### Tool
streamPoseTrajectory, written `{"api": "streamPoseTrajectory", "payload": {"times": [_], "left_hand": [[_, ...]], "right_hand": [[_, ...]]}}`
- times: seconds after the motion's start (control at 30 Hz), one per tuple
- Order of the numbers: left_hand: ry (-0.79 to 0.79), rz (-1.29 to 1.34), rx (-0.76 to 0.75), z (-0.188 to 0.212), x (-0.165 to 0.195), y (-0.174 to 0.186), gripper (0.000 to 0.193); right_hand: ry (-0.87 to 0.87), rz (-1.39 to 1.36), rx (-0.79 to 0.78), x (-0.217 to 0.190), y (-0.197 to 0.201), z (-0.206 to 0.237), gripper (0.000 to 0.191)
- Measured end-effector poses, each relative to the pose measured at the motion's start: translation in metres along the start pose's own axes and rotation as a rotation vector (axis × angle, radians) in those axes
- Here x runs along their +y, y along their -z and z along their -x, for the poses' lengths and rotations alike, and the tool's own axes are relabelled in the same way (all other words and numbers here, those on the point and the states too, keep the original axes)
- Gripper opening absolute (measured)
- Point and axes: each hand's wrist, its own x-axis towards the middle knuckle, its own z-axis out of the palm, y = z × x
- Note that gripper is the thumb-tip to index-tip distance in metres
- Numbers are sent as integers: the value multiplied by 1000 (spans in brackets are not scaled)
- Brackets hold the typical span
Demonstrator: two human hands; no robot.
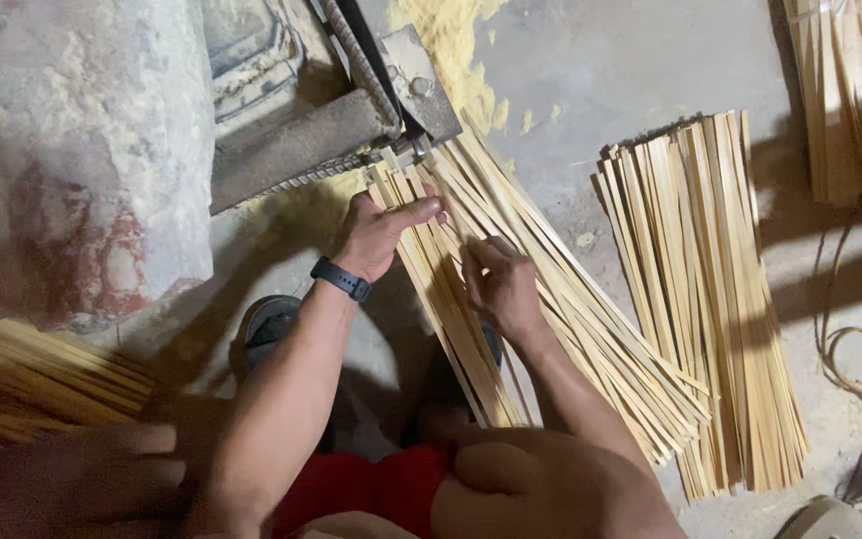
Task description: The person feeds bundles of thin wooden sticks into a stationary shaping machine, guiding them with both hands to smooth or round the edges. The processed sticks are collected into a growing pile on the floor.
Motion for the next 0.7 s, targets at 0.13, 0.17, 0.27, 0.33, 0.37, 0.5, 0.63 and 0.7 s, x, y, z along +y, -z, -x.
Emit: {"api": "streamPoseTrajectory", "payload": {"times": [0.13, 0.17, 0.27, 0.33, 0.37, 0.5, 0.63, 0.7], "left_hand": [[-28, -50, 34, -3, -17, 13, 41], [27, -35, 94, -8, -22, 16, 48], [102, 32, 236, -18, -36, 20, 63], [15, 94, 256, -21, -38, 15, 40], [2, 74, 218, -19, -36, 14, 35], [-64, 92, 75, -7, -16, 7, 23], [-29, 95, 26, -1, -2, -5, 19], [-55, 95, 33, -2, -1, -11, 20]], "right_hand": [[114, 97, 151, 2, -15, -30, 20], [143, 96, 171, -1, -19, -39, 23], [170, 116, 142, -5, -24, -65, 19], [194, 92, 148, -8, -21, -67, 23], [202, 79, 146, -9, -19, -65, 25], [191, 249, 169, -8, 5, -28, 23], [194, 201, 202, -10, 11, 5, 30], [59, 89, 130, -10, 6, 4, 28]]}}
